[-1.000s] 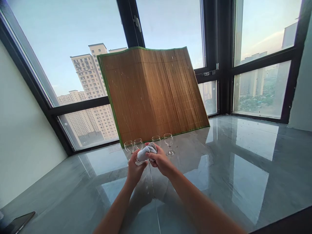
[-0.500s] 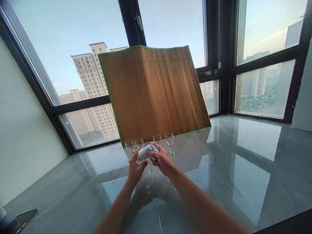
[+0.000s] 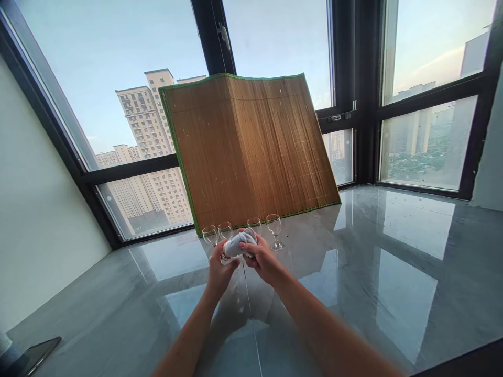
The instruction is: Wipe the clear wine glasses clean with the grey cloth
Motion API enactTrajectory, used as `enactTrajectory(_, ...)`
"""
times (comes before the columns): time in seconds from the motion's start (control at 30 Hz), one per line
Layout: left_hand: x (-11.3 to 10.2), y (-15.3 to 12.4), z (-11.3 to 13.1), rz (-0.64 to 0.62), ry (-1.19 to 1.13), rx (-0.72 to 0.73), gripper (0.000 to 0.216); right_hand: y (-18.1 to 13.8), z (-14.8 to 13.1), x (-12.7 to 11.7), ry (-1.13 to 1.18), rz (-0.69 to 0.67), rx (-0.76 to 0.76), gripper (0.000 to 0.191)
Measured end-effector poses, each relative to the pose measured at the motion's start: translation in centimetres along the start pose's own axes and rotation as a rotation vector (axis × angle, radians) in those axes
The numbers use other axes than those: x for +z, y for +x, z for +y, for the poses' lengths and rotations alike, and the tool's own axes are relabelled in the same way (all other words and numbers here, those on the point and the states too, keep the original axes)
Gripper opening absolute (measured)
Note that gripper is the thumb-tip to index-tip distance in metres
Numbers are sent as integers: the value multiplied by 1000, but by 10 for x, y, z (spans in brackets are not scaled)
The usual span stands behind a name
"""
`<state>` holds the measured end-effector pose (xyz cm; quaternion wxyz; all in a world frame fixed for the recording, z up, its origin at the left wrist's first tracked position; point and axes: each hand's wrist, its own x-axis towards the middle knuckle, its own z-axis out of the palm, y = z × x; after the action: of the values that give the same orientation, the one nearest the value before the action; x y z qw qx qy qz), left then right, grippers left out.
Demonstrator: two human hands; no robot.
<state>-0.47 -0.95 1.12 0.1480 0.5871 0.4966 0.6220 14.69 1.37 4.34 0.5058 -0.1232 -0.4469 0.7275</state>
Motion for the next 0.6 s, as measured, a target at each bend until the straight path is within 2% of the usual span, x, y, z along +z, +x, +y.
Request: enactTrajectory(0.6,0,0,-4,32,-78,-45,53,1,2,0,25,-11,27,46)
